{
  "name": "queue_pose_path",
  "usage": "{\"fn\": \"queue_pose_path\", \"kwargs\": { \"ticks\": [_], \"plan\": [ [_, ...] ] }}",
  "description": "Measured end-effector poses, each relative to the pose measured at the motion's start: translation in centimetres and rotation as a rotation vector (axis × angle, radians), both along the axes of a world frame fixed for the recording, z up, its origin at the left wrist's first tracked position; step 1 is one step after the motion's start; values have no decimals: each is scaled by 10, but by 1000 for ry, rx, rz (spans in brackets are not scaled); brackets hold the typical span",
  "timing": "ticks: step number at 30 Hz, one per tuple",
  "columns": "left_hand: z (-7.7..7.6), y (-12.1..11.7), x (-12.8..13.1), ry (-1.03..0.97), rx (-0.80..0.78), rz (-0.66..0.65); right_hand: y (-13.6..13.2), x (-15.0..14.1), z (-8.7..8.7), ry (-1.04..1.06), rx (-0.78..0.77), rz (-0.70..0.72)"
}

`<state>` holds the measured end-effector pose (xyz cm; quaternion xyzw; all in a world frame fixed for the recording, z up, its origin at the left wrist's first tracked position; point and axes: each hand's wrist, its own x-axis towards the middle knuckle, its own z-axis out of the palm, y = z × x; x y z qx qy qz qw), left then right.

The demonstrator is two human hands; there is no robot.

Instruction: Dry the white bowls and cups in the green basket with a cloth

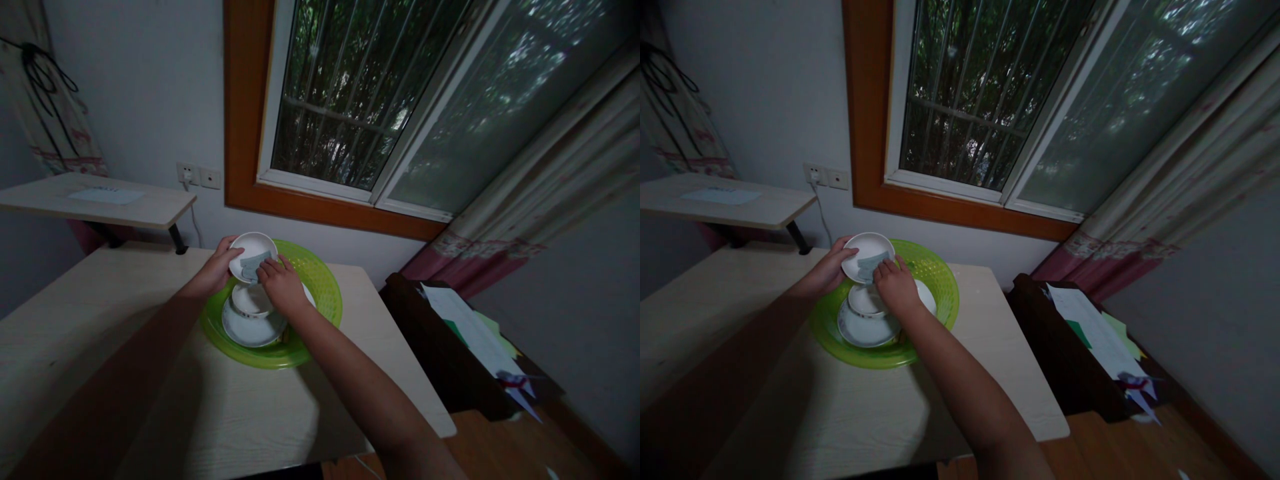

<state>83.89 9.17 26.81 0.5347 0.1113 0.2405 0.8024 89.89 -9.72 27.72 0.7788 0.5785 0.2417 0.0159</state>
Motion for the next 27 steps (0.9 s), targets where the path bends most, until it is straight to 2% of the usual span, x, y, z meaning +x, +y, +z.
{"fn": "queue_pose_path", "kwargs": {
  "ticks": [5,9,12,20,24,27],
  "plan": [
    [-5,6,2,36,13,0,-3,3,-3,-28,-31,26],
    [-3,4,1,119,32,69,-4,4,-3,-36,-56,58],
    [0,1,0,109,92,78,-2,1,-2,-23,-74,64],
    [1,-5,0,73,134,-37,8,-9,-1,45,-152,124],
    [3,-8,-2,40,65,-116,9,-8,-1,111,-133,122],
    [5,-5,-4,20,12,-106,7,-6,-1,104,-122,149]
  ]
}}
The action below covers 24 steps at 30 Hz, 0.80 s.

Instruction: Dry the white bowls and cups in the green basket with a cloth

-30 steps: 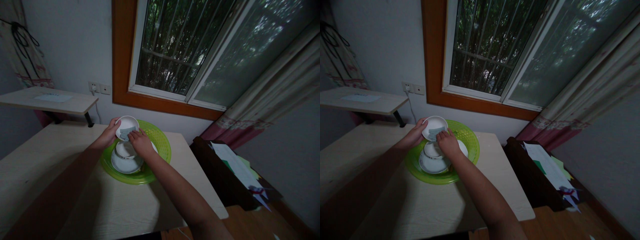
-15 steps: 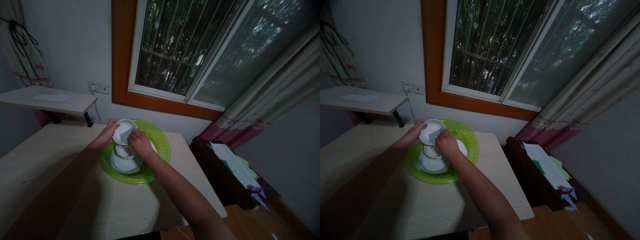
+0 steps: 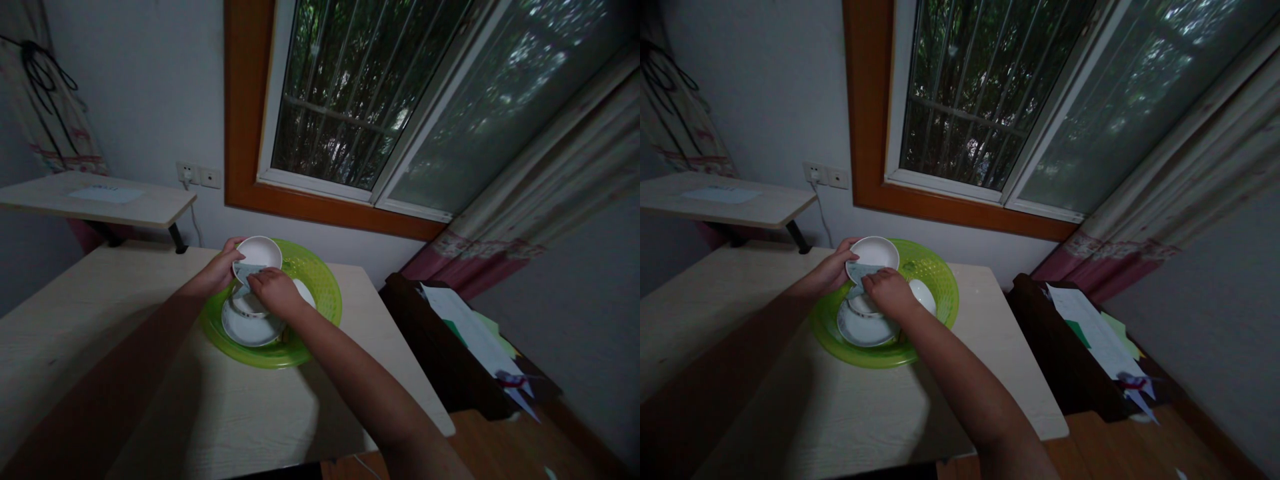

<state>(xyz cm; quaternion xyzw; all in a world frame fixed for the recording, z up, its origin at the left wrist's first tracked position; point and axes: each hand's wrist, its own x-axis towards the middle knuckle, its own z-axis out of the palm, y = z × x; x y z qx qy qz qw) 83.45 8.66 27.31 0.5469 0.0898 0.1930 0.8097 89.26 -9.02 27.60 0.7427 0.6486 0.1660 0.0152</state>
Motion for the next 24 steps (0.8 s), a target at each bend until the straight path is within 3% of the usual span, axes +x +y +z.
{"fn": "queue_pose_path", "kwargs": {
  "ticks": [5,10,15,24],
  "plan": [
    [-2,10,1,13,-8,118,-6,6,3,-34,24,34],
    [-7,8,3,6,9,-49,-12,11,6,-58,39,-48],
    [0,0,0,43,38,4,-11,11,4,-68,8,-86],
    [2,-4,-4,49,169,21,-4,-4,-6,188,-27,-8]
  ]
}}
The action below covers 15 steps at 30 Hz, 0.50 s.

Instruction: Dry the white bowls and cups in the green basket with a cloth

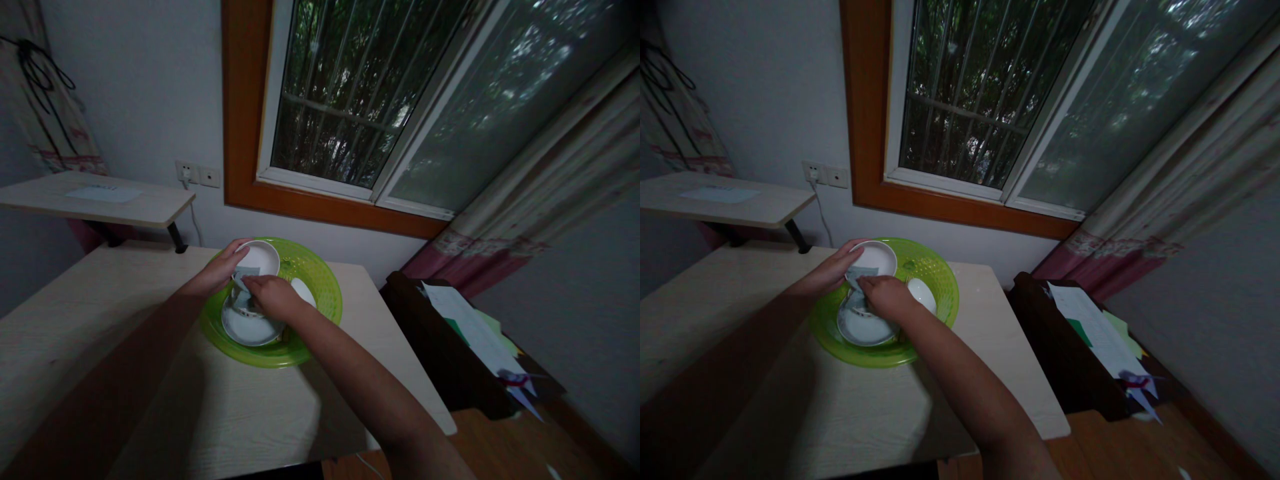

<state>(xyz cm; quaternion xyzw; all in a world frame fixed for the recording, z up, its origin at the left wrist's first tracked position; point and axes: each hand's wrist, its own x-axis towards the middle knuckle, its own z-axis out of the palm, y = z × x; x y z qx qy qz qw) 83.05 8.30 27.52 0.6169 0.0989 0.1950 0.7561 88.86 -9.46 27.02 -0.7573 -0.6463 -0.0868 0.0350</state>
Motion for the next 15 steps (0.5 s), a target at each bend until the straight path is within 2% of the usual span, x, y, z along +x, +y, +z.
{"fn": "queue_pose_path", "kwargs": {
  "ticks": [3,7,15],
  "plan": [
    [2,-2,-2,-8,35,15,0,-3,-3,77,58,68],
    [4,-2,-3,-31,36,54,1,-2,-5,57,95,95],
    [-5,2,6,-67,-16,49,0,-1,0,-130,80,-126]
  ]
}}
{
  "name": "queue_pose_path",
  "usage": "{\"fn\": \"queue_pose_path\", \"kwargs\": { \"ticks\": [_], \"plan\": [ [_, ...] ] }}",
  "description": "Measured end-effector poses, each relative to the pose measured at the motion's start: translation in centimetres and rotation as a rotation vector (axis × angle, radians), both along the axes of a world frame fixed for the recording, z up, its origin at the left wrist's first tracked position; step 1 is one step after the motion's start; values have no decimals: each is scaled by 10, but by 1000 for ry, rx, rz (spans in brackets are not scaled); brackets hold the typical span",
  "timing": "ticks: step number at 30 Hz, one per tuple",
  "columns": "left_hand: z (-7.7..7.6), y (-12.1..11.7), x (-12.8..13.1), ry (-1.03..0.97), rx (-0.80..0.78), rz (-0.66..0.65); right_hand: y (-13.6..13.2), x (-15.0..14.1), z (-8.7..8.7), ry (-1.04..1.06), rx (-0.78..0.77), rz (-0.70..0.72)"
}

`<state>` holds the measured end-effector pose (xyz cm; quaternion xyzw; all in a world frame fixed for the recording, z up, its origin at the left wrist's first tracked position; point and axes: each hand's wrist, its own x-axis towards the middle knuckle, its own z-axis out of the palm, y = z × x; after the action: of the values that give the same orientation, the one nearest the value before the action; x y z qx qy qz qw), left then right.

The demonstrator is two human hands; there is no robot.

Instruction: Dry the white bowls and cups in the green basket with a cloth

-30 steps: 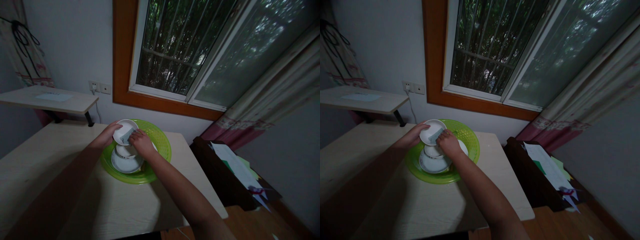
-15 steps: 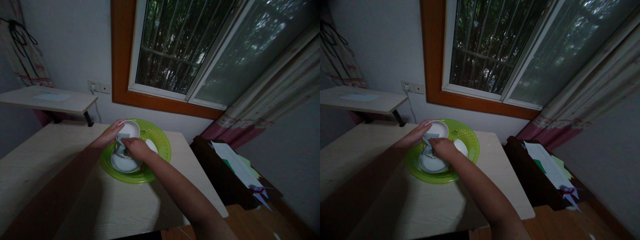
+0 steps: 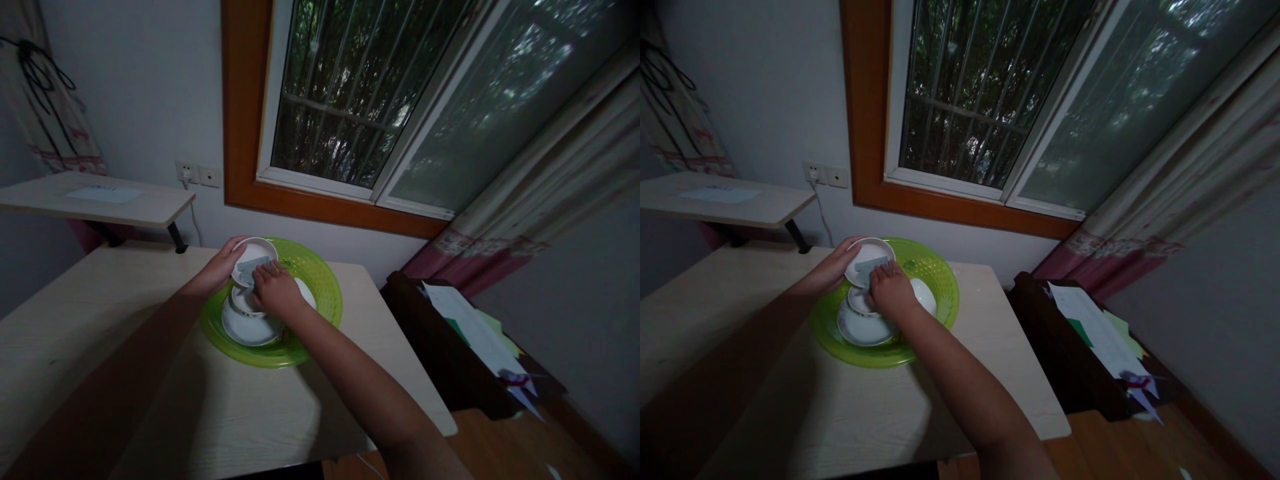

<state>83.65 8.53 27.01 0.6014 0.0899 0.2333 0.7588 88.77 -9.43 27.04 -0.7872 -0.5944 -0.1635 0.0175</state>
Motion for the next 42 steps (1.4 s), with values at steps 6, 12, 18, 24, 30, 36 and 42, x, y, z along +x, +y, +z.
{"fn": "queue_pose_path", "kwargs": {
  "ticks": [6,12,18,24,30,36,42],
  "plan": [
    [4,-3,0,15,-27,-26,-1,2,-4,-74,45,-119],
    [-1,2,0,-5,44,-6,1,0,-1,-18,-2,47],
    [-1,2,-2,0,121,15,-1,2,-1,128,-24,217],
    [3,-2,-5,12,141,29,-2,-2,3,182,-36,214],
    [-2,1,-1,-9,93,-5,-1,-1,7,70,-24,77],
    [-1,-1,3,21,9,-8,-4,6,6,-93,47,-92],
    [0,-3,3,73,-25,-3,-6,8,4,-104,104,-113]
  ]
}}
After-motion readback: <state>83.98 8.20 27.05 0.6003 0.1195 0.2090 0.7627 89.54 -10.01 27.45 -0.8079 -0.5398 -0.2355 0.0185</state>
